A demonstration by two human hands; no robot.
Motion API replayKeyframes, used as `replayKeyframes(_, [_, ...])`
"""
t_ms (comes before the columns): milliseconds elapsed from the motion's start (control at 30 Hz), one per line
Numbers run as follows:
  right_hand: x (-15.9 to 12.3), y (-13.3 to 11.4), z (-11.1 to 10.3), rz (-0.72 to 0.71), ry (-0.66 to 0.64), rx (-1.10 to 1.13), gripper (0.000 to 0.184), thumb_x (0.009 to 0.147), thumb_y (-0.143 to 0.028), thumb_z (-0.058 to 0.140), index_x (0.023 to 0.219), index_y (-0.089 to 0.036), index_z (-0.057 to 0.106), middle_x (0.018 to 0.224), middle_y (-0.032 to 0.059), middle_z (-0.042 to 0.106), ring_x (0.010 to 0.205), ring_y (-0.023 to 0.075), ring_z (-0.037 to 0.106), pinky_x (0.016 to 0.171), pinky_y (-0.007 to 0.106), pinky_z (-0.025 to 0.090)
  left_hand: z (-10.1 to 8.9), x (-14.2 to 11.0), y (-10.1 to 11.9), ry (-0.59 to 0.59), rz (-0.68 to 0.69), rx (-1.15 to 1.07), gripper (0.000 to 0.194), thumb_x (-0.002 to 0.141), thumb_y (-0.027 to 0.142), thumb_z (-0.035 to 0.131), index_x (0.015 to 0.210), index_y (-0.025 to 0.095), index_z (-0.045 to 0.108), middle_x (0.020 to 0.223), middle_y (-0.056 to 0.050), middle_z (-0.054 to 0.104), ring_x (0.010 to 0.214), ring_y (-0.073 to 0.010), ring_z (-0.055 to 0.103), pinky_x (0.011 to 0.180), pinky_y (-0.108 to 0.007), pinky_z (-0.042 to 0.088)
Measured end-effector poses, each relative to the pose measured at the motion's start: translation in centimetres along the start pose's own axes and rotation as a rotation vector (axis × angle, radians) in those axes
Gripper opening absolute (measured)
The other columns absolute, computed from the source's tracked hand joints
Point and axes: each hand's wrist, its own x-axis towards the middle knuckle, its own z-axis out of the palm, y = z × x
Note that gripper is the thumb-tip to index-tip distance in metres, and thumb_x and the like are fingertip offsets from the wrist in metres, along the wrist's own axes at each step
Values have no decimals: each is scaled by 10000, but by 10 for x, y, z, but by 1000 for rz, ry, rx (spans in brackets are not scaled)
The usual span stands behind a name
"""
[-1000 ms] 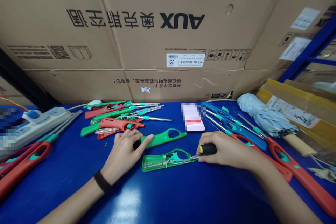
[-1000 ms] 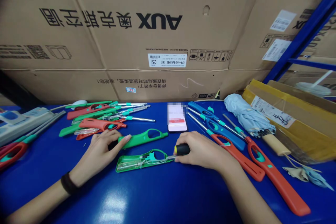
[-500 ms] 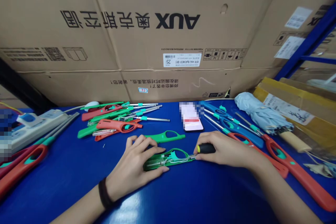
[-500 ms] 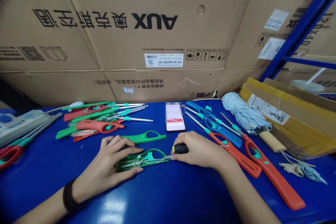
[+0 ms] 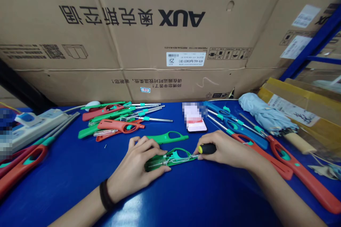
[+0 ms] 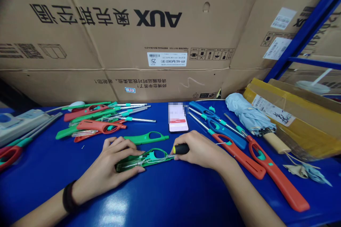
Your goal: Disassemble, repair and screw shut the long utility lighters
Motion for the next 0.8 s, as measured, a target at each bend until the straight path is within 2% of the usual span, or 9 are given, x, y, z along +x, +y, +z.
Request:
replayKeyframes(33, [-1, -2, 0, -12, 1, -26, 52, 797, -236, 647, 807, -230, 697, 777, -9, 693, 713, 160, 623, 642, 233, 412, 0, 0, 0, 0, -5, 1, 320, 834, 519, 609, 1023, 268, 666, 910, -14, 626, 823, -191, 530, 791, -357, 295])
replayKeyframes(200, [-6, -22, 2, -47, 30, -228, 203, 777, -61, 536, 668, -213, 616, 802, -13, 665, 668, 142, 611, 598, 232, 389, 1, 0, 0, 26, -35, 47, 306, 828, 511, 613, 1005, 271, 683, 820, -16, 607, 783, -195, 520, 788, -374, 294])
replayKeyframes(267, [-8, -32, 7, -15, -12, -328, 223, 741, -16, 551, 716, -216, 647, 925, -2, 684, 681, 156, 642, 583, 247, 392, 1, 0, 0, 33, -34, 67, 289, 829, 493, 620, 1005, 273, 685, 805, -12, 599, 773, -191, 520, 800, -385, 285])
replayKeyframes(400, [-10, -44, 18, 50, -100, -483, 294, 718, 2, 579, 890, -207, 695, 1119, 64, 680, 806, 264, 699, 560, 286, 438, 1, 0, 0, 29, -23, 79, 275, 839, 472, 618, 1017, 272, 683, 803, -6, 589, 765, -181, 526, 813, -389, 271])
replayKeyframes(533, [-12, -42, 20, 39, -55, -401, 287, 739, -47, 604, 948, -217, 702, 1155, 68, 683, 925, 282, 685, 686, 302, 499, 0, -1, 0, 27, -7, 74, 281, 842, 469, 618, 1029, 269, 684, 809, -5, 588, 770, -173, 529, 833, -388, 267])
replayKeyframes(700, [-12, -28, 4, 2, 27, -231, 206, 768, -126, 580, 853, -245, 724, 1161, 43, 682, 1061, 269, 629, 828, 329, 491, -1, 0, -3, 20, 10, 51, 307, 843, 494, 610, 1041, 273, 686, 828, -17, 609, 790, -182, 529, 819, -378, 276])
replayKeyframes(800, [0, -22, -1, -71, 167, -159, 279, 787, -168, 594, 1030, -265, 692, 1151, 33, 669, 1029, 226, 630, 878, 329, 476, -1, 0, -5, 23, 16, 44, 332, 827, 530, 613, 1048, 293, 688, 864, -17, 628, 806, -187, 538, 827, -383, 275])
